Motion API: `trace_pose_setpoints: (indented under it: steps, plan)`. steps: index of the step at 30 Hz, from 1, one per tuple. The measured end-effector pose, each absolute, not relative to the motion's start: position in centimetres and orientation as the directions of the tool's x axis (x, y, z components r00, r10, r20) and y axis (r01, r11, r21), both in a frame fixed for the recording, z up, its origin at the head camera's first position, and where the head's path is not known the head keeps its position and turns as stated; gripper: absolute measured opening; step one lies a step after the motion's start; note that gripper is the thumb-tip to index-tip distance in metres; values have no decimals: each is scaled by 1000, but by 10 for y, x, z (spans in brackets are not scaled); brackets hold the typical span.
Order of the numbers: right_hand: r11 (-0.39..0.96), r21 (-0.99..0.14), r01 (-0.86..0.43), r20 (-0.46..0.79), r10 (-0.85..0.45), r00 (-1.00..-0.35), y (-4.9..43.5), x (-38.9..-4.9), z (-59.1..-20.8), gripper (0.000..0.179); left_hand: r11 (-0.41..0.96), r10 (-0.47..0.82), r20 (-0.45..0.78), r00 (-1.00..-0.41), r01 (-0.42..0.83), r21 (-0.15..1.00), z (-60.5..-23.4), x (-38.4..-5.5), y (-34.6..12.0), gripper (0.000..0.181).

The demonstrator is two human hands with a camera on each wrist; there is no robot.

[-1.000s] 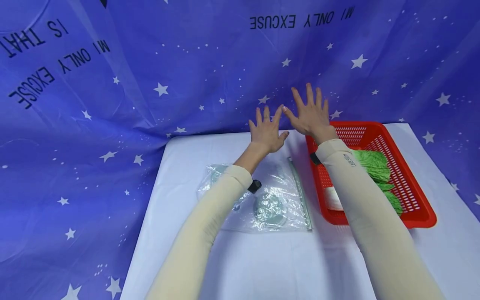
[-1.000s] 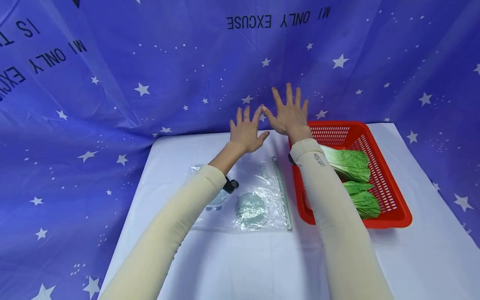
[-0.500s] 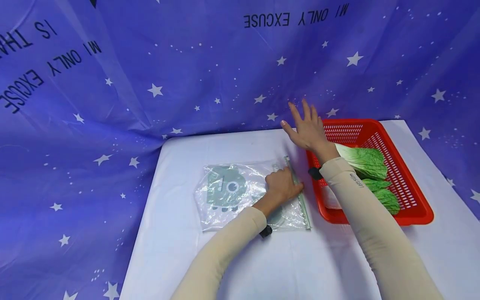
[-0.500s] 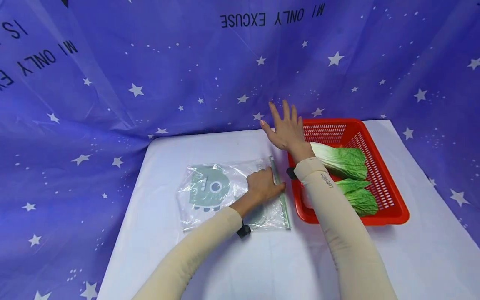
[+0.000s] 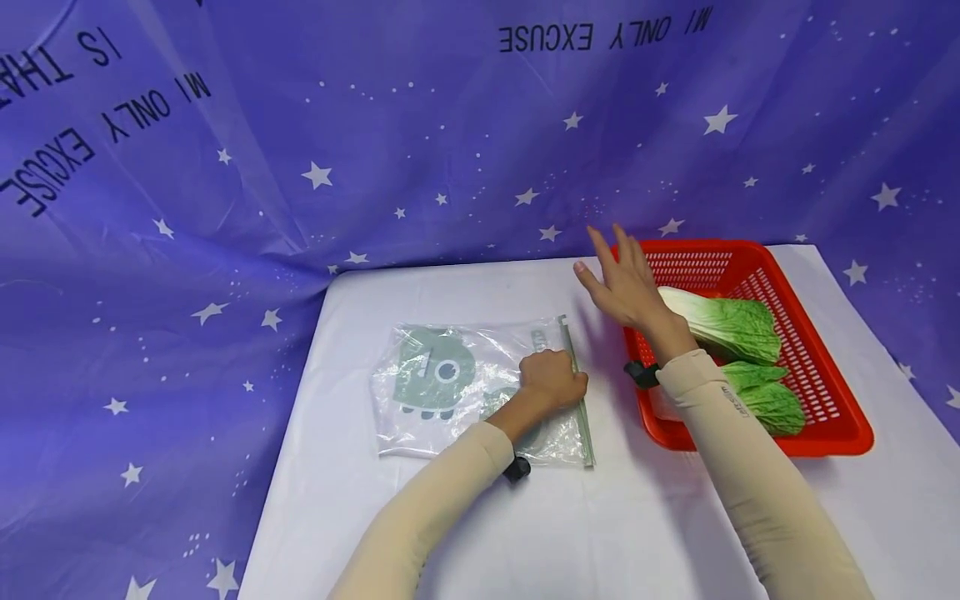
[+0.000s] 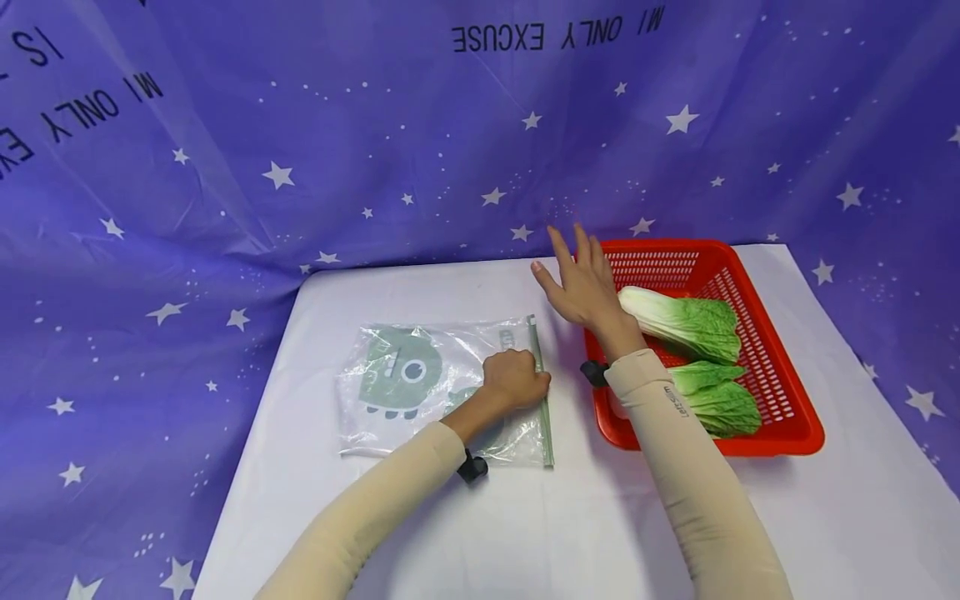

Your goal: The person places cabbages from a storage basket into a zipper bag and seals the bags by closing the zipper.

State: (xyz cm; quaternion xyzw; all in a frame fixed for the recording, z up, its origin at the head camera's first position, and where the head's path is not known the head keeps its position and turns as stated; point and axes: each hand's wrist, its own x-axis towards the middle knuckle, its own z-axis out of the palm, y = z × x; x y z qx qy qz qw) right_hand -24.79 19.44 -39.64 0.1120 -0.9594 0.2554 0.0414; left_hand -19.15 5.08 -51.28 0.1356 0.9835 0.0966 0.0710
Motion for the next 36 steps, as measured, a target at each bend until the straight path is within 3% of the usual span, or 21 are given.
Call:
trace_pose_setpoints:
  steps: [9, 13, 20, 28, 36]
  plan:
    - [801, -520, -297, 175, -240, -955, 188, -224, -398, 71, 824, 431, -73, -899, 360, 437, -521, -195, 2, 36]
    - [778, -499, -381, 216, -314, -924, 174, -204, -406, 68, 754, 475, -53, -878, 376, 538, -522, -193, -14, 33]
    - [726, -478, -495, 207, -454, -867, 154, -160, -437, 63, 696, 501, -32, -865, 381, 608, -523, -189, -22, 33]
    - [710, -500, -496, 150, -493, -857, 150, -128, -473, 65, 619, 523, 3, -852, 382, 686, -527, -187, -28, 20]
    - [738, -509, -443, 74, -476, -877, 156, -111, -497, 58, 435, 494, 53, -868, 300, 849, -514, -186, -35, 27]
